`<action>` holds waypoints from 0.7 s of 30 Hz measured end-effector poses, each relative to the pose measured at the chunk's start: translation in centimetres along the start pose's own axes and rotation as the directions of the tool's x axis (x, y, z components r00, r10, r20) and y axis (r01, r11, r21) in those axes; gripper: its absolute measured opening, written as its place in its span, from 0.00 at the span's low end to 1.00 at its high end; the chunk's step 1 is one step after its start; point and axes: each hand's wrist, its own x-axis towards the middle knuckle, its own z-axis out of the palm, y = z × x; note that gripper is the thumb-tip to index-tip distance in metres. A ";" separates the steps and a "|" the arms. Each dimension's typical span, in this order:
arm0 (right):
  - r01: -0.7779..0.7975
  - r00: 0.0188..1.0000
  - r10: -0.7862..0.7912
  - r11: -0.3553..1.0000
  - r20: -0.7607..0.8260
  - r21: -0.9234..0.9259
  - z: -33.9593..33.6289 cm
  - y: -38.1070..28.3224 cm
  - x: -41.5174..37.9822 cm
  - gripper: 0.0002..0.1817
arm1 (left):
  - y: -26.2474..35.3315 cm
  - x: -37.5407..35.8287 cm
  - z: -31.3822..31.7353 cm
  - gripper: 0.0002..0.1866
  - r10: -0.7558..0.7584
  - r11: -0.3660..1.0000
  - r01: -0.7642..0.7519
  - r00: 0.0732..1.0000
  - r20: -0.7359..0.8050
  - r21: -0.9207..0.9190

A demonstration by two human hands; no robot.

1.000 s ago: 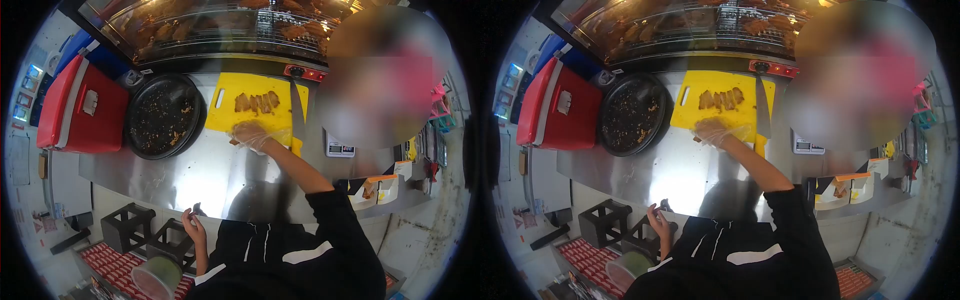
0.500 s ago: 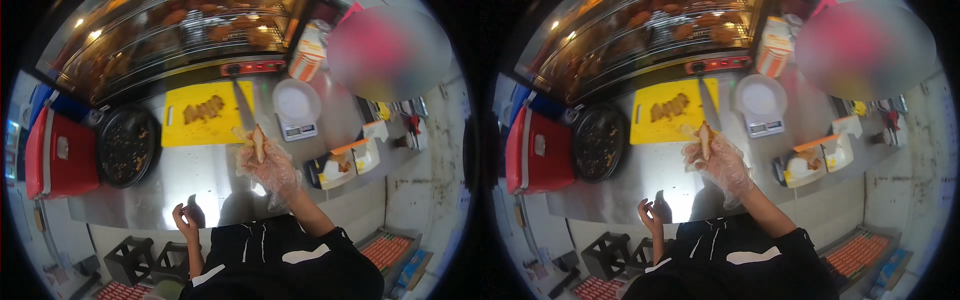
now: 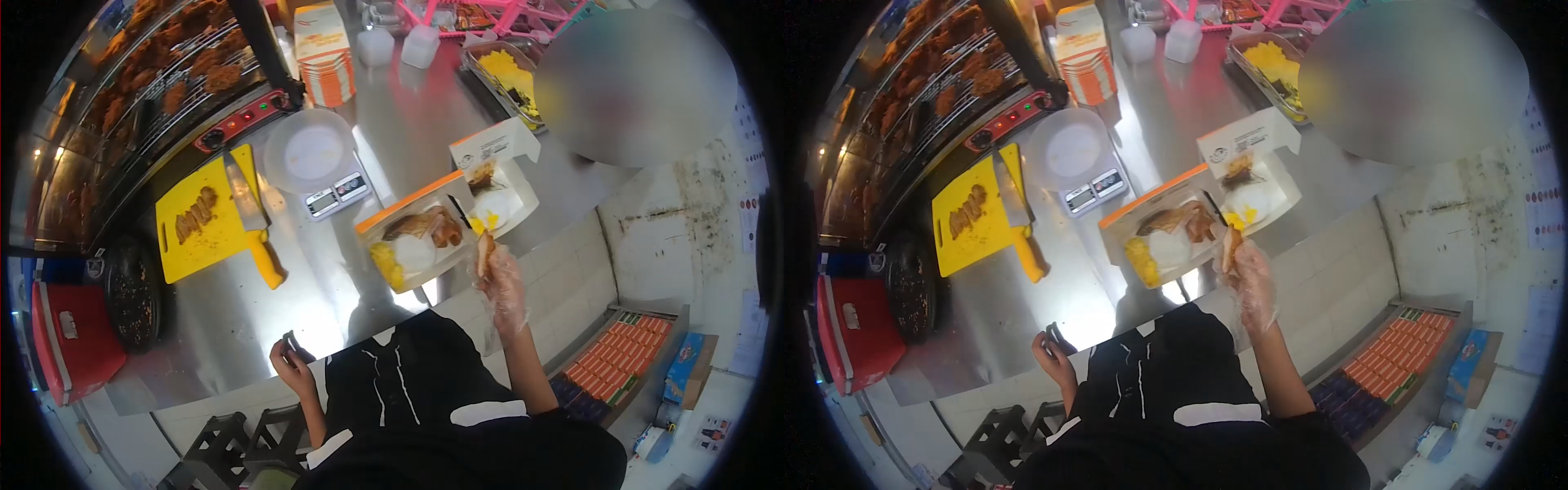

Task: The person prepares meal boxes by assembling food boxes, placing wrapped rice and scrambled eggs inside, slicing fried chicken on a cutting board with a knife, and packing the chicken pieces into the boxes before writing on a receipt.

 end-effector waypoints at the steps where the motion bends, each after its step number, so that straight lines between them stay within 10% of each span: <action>1: -0.076 0.989 0.041 0.965 -0.142 -0.251 -1.4 0.5 0.6 0.22 | 0.3 0.0 0.2 0.12 0.019 0.999 -0.019 1.000 0.015 0.046; 5: 0.074 0.993 -0.098 0.951 -0.063 -0.299 -1.1 2.2 3.0 0.21 | 1.1 0.6 0.9 0.13 0.052 0.998 -0.052 0.999 0.000 0.032; 7: 0.290 0.943 -0.320 0.670 0.086 -0.683 0.8 0.7 3.2 0.19 | 0.6 1.0 0.8 0.14 0.008 1.000 -0.008 1.000 0.024 0.000; 10: 0.219 0.958 -0.249 0.325 0.140 -0.920 1.4 0.2 4.2 0.19 | 0.6 1.5 1.1 0.14 0.080 0.995 -0.082 0.996 0.049 0.052; 13: 0.367 0.834 -0.466 0.066 0.296 -0.928 0.4 1.3 4.8 0.20 | 0.4 1.6 1.5 0.14 0.036 0.999 -0.036 0.999 0.009 0.025; 17: 0.580 0.781 -0.379 0.144 0.497 -0.802 1.3 1.3 8.3 0.22 | 0.4 1.6 1.7 0.15 0.062 0.993 -0.062 0.998 -0.001 0.103; 21: 0.545 0.813 -0.146 -0.151 0.564 -0.825 3.1 0.0 9.4 0.19 | 0.7 1.7 1.7 0.14 0.069 0.994 -0.067 0.997 -0.026 0.086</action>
